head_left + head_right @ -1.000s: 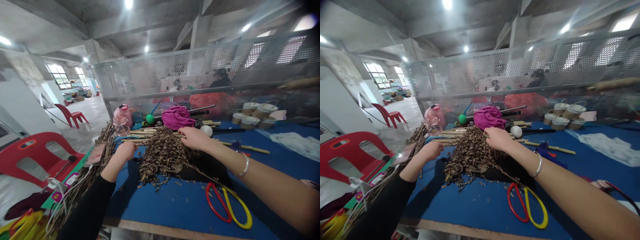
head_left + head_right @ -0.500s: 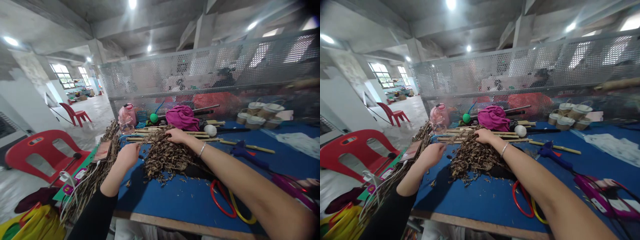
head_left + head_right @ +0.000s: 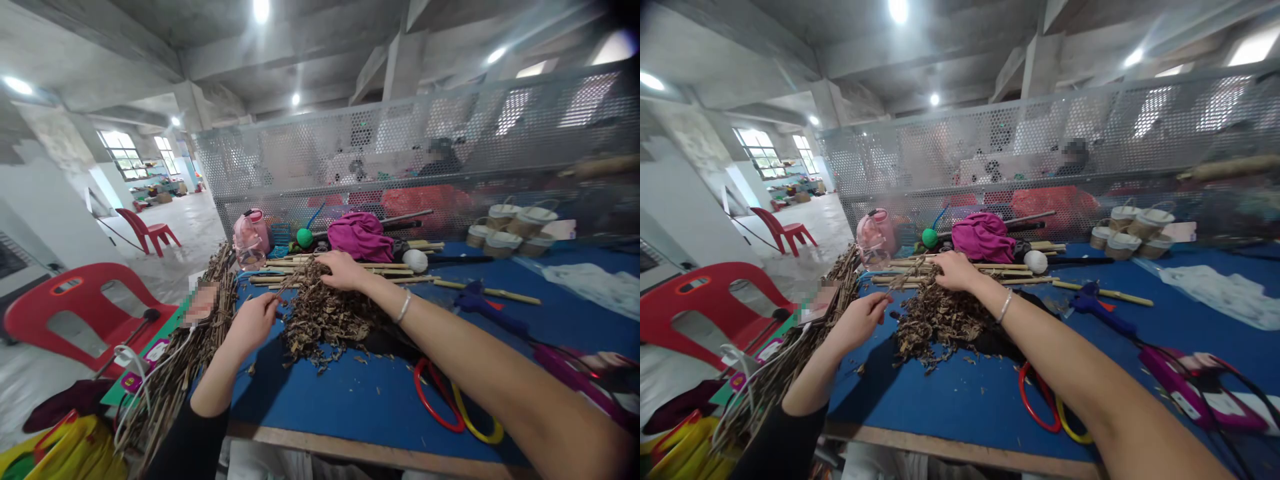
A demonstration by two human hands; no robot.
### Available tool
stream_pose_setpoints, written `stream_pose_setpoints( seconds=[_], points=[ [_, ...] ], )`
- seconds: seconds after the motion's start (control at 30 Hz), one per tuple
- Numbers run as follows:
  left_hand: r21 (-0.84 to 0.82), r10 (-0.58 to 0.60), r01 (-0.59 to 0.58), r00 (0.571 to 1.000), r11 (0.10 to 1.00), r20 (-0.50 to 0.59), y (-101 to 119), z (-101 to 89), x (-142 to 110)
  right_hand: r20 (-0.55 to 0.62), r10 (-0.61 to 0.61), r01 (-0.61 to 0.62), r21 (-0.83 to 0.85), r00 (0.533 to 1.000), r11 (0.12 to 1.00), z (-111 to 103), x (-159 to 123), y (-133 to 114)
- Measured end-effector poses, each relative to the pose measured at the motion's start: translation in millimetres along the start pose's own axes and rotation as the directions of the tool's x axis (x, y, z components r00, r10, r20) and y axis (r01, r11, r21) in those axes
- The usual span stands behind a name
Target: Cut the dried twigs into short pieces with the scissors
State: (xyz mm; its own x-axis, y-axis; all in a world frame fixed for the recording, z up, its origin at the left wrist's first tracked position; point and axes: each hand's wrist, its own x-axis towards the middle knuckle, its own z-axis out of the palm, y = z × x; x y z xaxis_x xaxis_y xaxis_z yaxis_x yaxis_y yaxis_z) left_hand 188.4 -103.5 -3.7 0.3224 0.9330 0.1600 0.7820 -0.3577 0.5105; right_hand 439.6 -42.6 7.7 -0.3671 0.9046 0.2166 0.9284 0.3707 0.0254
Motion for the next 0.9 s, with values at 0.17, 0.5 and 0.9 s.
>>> stream_pose_setpoints(
  seconds=[0.17, 0.5, 0.9],
  points=[
    [-0.089, -0.015, 0.018, 0.999, 0.996, 0.037, -2, -3.1, -2, 0.016, -0.021, 0.022, -0.041, 1.000, 0.999, -4, 16, -9],
    [-0.717, -0.209, 0.173, 0.977, 0.675, 0.039, 9, 13.9, 12, -0.070, 0.149, -0.146, 0.048, 0.986, 0.988, -33, 8, -18],
    [-0.734, -0.178, 0.259, 0.966, 0.628, 0.189, 77, 46.3, 49, -0.072, 0.332, -0.228, 0.591, 0.940, 0.774, 3, -5, -65]
  ],
)
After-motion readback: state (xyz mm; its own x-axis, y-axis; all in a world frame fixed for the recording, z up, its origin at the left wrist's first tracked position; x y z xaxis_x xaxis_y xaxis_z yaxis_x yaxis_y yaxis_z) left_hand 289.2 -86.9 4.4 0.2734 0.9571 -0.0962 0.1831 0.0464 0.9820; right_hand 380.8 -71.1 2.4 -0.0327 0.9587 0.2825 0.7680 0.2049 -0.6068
